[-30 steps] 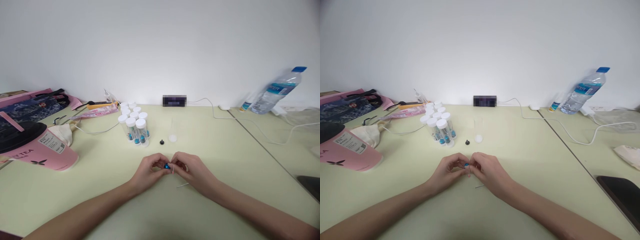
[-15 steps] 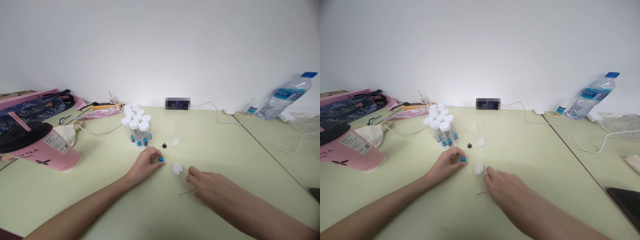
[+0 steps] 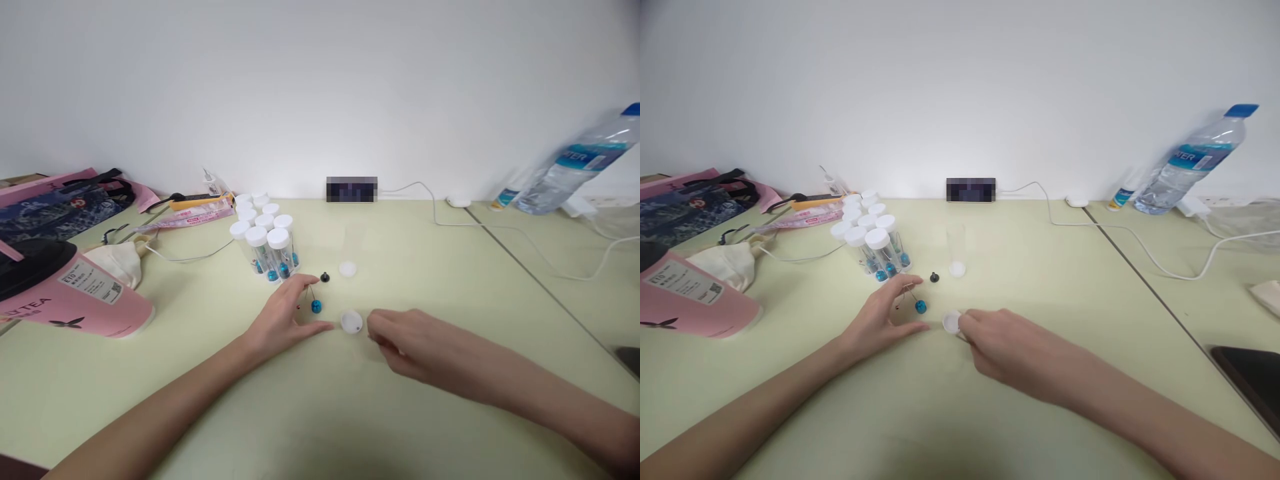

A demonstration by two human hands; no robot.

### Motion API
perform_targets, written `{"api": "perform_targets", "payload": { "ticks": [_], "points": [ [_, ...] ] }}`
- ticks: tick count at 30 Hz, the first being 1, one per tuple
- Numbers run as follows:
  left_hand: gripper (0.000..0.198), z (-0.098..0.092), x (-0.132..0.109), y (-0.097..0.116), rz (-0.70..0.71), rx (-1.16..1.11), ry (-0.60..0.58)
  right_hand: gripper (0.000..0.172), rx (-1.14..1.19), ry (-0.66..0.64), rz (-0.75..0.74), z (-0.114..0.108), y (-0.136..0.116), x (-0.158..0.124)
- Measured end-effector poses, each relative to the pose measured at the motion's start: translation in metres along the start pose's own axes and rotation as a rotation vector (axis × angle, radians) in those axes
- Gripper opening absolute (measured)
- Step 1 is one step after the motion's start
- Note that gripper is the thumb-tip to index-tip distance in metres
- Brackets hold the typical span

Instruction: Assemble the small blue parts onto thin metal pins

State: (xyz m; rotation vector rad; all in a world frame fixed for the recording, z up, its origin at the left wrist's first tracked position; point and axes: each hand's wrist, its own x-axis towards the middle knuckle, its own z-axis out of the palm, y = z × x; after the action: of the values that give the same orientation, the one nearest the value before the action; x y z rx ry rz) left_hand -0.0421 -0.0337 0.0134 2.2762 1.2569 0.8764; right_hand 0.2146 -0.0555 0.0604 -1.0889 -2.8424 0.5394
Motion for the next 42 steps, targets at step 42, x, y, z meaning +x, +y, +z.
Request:
{"api": "perform_targets", "payload": {
  "ticks": [42],
  "points": [
    [0.033, 0.051, 0.003, 0.035, 0.031, -0.069, -0.154, 0.018, 0.578, 0.647, -0.082, 0.046, 0.039, 0.015]
  ]
}}
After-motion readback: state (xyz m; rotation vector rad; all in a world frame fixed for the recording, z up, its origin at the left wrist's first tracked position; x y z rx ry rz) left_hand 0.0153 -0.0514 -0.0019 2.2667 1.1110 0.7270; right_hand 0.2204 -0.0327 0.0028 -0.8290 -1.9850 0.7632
